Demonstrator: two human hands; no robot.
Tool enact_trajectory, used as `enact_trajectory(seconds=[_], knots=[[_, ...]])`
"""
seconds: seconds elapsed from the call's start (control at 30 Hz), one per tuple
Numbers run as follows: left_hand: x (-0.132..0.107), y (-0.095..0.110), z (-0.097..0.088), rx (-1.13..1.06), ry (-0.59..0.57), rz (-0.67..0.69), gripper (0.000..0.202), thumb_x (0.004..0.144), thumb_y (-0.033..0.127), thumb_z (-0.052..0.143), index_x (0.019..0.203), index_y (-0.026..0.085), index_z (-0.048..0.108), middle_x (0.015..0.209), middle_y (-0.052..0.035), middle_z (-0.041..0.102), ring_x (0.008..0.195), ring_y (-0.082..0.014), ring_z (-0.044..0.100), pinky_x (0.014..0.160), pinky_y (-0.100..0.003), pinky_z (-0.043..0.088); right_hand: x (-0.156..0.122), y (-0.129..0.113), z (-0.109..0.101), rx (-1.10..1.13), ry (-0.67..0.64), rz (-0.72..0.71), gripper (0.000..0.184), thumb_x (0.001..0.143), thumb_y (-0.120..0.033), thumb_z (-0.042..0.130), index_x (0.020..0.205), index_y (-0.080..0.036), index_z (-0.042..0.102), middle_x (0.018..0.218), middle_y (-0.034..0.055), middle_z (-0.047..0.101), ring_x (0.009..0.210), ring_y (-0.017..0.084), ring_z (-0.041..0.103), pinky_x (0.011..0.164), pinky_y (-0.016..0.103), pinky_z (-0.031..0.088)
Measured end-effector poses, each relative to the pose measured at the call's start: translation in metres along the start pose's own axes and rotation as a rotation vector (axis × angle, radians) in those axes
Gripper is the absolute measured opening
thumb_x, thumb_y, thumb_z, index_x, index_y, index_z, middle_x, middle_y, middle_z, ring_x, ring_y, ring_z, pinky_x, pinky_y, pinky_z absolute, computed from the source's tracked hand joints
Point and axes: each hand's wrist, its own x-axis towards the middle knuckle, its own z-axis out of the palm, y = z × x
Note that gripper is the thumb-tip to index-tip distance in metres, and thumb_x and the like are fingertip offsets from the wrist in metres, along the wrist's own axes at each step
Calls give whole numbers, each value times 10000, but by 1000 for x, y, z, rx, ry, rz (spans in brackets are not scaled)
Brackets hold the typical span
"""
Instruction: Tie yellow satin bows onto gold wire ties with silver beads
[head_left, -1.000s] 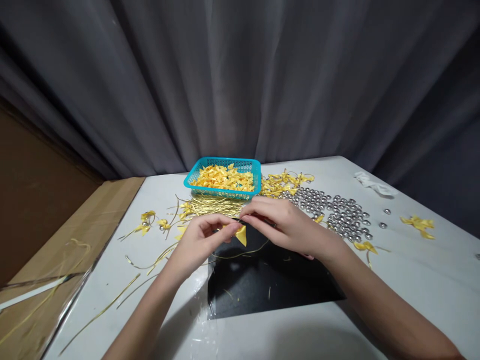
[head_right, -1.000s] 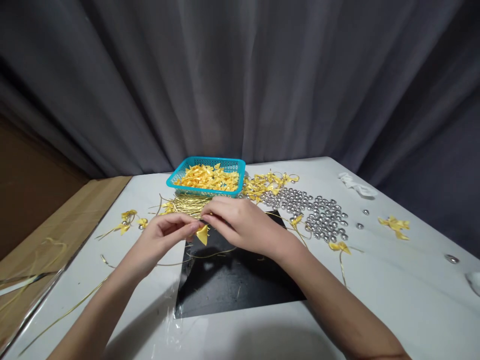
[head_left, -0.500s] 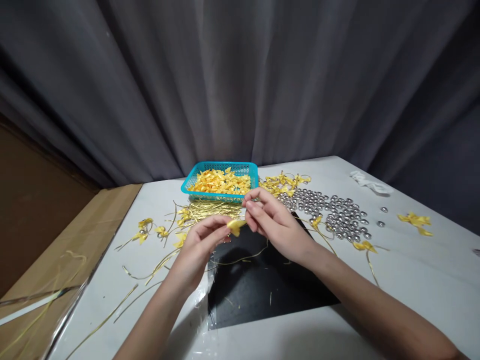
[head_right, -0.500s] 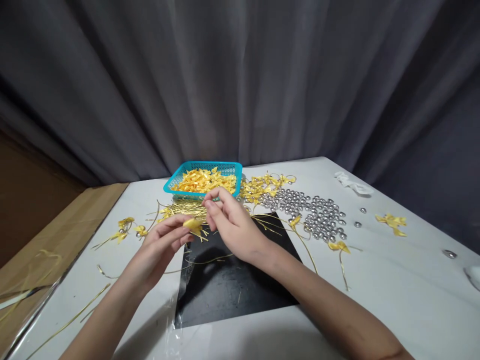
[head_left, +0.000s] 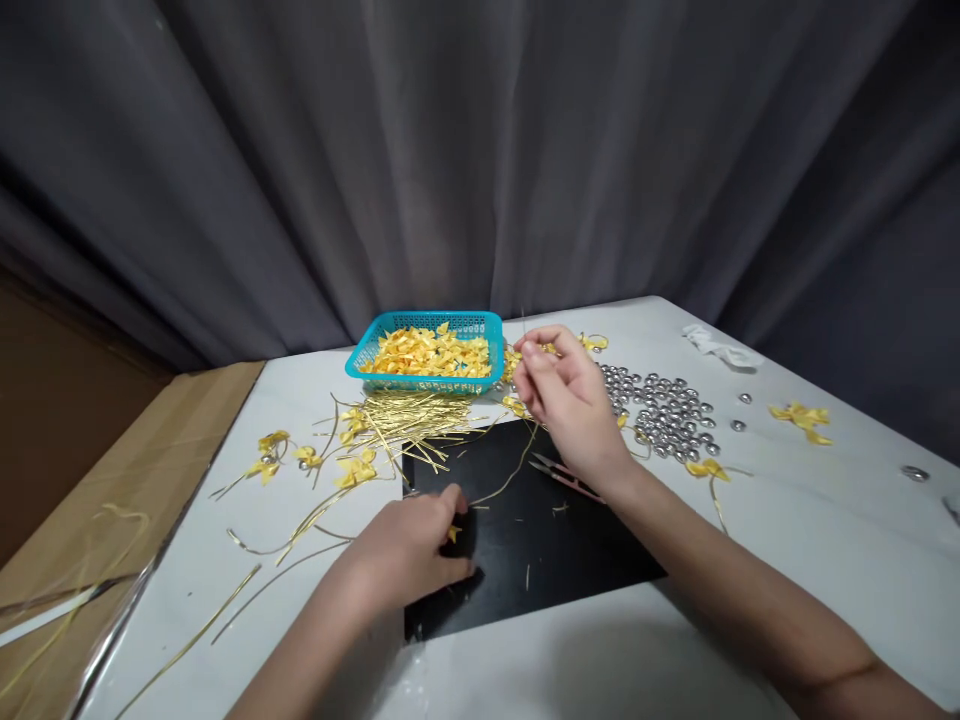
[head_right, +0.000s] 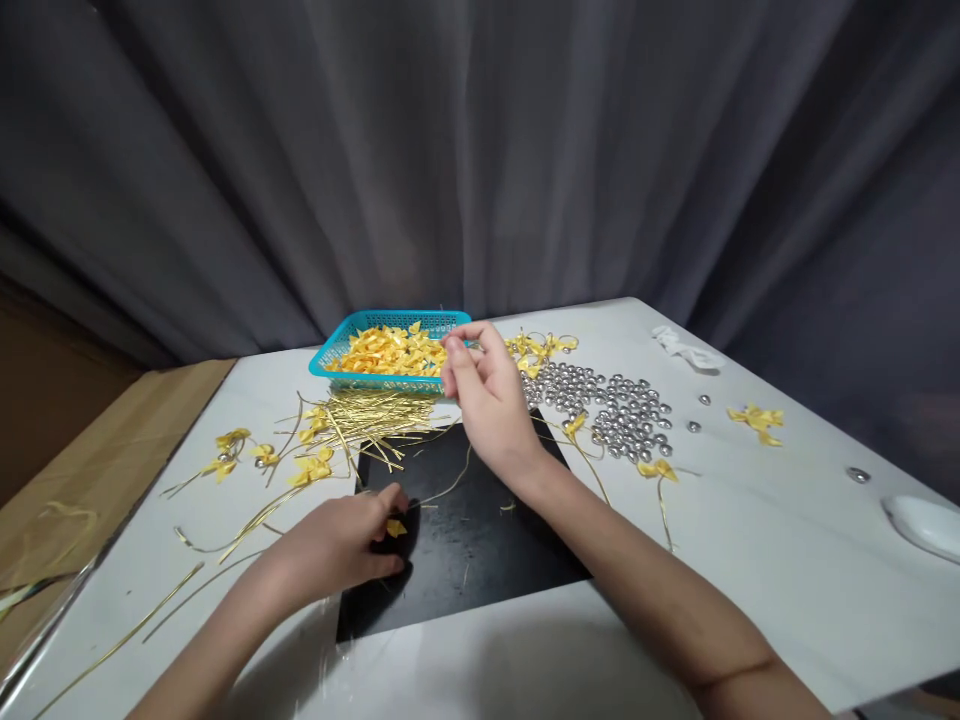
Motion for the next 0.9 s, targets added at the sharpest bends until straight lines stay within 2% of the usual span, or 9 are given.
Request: enact_trajectory(seconds=[0.1,0.2,0.3,0.37,0.5,0.63,0.7,0.77,0.9], knots=[[7,-9,12,92,77,-50,225,565,112,613,761,211,561,572,-2,542,563,-202,538,508,-260,250,4,-5,-7,-20,29,-15,127,910,-314,473,875,-199,432,542,-74,411,431,44,323,407,199,221],[15,-18,16,77,134,-28,144,598,86,560,618,216,501,505,15,478,491,-173,495,500,-265,236,3,-7,-8,-60,28,-34,135,915,-330,464,876,-205,430,539,-74,405,422,46,318,404,204,219],[16,-19,8,55,160,-1,156,652,117,544,547,211,476,492,15,470,464,-149,460,490,-261,241,3,-9,-8,-61,23,-33,129,914,-324,464,870,-206,433,527,-76,389,409,46,299,397,207,213],[13,-14,-2,0,142,44,96,694,164,544,610,209,527,536,10,525,493,-145,476,483,-246,269,3,-10,-7,-30,19,-28,120,909,-310,471,863,-205,436,512,-83,362,398,46,273,397,206,213],[3,3,-18,-468,124,165,80,759,250,564,717,192,529,607,0,614,541,-123,532,513,-219,379,0,-10,-5,-45,-3,-27,141,908,-338,475,857,-213,434,477,-89,365,388,51,283,413,206,244],[-8,14,-18,-791,215,205,135,723,274,653,725,192,547,589,-8,661,423,-108,545,432,-215,413,-16,-9,3,-262,-71,39,169,932,-384,407,913,-216,420,528,-43,559,438,77,445,465,212,322],[-11,16,-17,-722,327,299,67,734,220,648,706,198,591,589,-6,673,440,-124,587,453,-229,453,-25,-9,9,-347,-142,89,171,941,-376,375,922,-212,422,622,-9,629,515,94,529,510,221,367],[-13,15,-16,-541,440,433,97,742,142,631,668,204,634,628,-20,702,559,-157,654,574,-263,513,-33,-10,14,-346,-228,150,167,943,-360,364,914,-209,427,698,5,654,578,104,573,544,226,398],[-14,12,-20,-354,534,671,190,754,53,575,658,195,655,752,-50,742,717,-179,692,700,-282,528,-37,-11,20,-310,-279,225,131,938,-315,372,896,-204,426,535,-59,518,453,79,485,472,191,358]])
